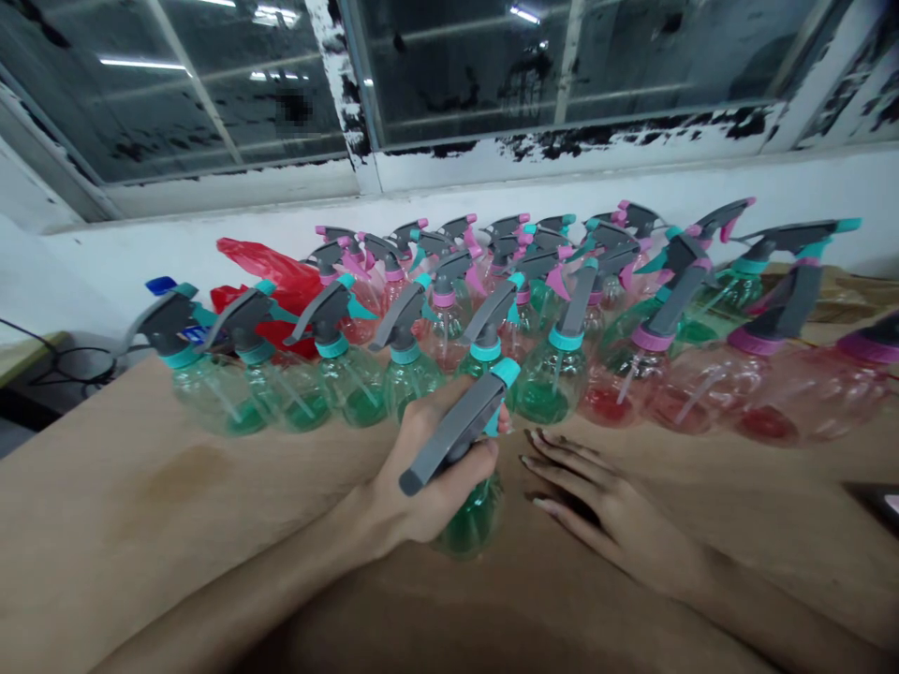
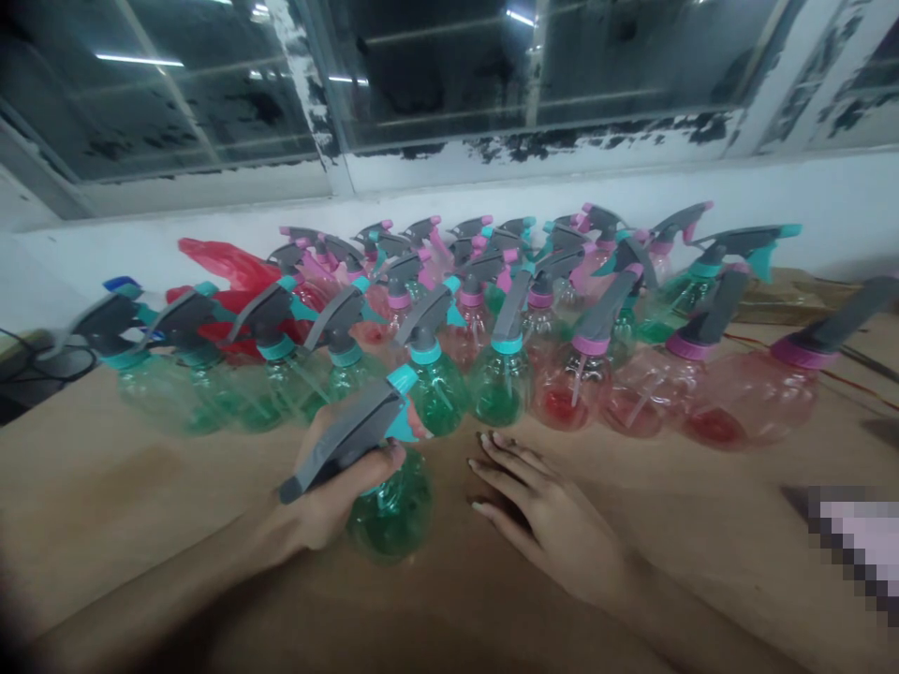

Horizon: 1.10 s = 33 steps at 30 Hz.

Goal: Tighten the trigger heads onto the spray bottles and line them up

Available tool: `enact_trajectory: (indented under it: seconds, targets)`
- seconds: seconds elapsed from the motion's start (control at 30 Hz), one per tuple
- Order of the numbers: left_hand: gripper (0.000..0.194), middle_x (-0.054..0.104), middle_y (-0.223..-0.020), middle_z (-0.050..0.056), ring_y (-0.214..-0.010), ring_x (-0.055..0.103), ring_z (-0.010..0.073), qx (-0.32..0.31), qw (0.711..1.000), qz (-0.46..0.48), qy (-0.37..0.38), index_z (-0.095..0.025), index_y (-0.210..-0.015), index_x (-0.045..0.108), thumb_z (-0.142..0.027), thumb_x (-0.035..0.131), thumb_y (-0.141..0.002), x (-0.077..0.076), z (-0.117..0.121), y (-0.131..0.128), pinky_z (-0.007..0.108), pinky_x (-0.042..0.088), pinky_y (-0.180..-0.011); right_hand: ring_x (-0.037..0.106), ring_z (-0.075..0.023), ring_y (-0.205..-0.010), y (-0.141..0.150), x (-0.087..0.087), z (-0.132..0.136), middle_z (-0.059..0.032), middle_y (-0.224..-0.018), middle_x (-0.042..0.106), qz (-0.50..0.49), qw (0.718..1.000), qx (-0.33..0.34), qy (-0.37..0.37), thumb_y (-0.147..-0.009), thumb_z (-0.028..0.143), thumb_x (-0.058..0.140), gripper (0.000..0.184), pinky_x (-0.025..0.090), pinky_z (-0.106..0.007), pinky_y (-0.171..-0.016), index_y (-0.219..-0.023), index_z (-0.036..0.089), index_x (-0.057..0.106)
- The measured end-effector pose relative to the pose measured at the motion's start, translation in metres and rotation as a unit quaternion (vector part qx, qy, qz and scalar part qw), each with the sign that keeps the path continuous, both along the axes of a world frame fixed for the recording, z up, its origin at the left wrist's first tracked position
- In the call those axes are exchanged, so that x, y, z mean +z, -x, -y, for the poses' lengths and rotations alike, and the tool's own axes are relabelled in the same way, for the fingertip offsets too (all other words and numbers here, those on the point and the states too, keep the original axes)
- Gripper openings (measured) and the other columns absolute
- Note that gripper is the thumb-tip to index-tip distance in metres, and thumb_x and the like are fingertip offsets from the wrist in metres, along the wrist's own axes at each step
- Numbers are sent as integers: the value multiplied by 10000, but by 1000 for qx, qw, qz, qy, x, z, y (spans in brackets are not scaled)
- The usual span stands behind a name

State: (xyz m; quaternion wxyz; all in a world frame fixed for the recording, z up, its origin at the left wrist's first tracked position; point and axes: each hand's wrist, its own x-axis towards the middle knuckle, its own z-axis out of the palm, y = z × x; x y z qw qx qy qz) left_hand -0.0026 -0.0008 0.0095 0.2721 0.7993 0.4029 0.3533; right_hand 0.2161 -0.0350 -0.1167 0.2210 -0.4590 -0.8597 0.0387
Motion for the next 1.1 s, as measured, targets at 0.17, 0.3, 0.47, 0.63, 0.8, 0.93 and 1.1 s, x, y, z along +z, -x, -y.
enact_trajectory:
  seconds: [0.17,0.3,0.47,0.63,0.8,0.93,1.1]
  targets:
    - [177,606,-730,6,-607,571,156,-27,1000,10,-1,-227,-861,589,-203,475,-728,-5,0,-1,274,502,-605,359,-223,-1292,-1,0,-1,-38,-1376,454,20,1000,0,6,-900,350,442,410,372,-456,-1036,-1287,221,475]
    - [203,614,-751,19,-629,585,165,1,1000,-1,4,-202,-925,589,-218,485,-751,-13,0,-1,300,506,-631,348,-219,-1298,-1,0,-1,-31,-1381,449,32,999,-1,13,-903,363,431,419,363,-453,-1043,-1296,221,464]
    - [236,620,-712,15,-578,576,150,20,1000,-9,-1,-176,-968,561,-255,521,-748,-20,0,-2,293,509,-605,358,-226,-1292,-1,-1,-1,-38,-1384,444,16,1000,4,3,-899,345,445,422,368,-469,-1034,-1306,234,451]
    - [236,640,-707,6,-524,574,142,45,998,-6,-54,-200,-969,563,-301,570,-756,-25,1,-1,279,499,-552,372,-228,-1283,-1,0,-1,-46,-1389,433,6,1000,11,-1,-892,334,459,438,384,-463,-1022,-1318,236,435]
    - [209,628,-685,0,-553,578,164,55,995,-39,-68,-213,-901,565,-347,593,-743,-28,5,0,297,492,-547,394,-239,-1269,0,2,0,-48,-1359,472,-5,1000,5,-10,-884,332,474,428,397,-469,-1009,-1303,244,458]
    - [375,632,-779,0,-649,599,183,51,997,-47,-30,-220,-1046,522,-350,626,-711,-25,10,3,320,506,-613,394,-237,-1269,1,3,0,-50,-1359,473,3,1000,5,-10,-886,337,468,434,407,-458,-1004,-1308,235,453]
    - [513,612,-996,53,-869,596,219,32,997,-69,-6,-215,-1173,449,-347,647,-719,-25,20,12,374,492,-786,387,-238,-1274,0,1,0,-50,-1362,471,14,1000,3,-8,-890,342,457,418,400,-460,-1012,-1291,223,474]
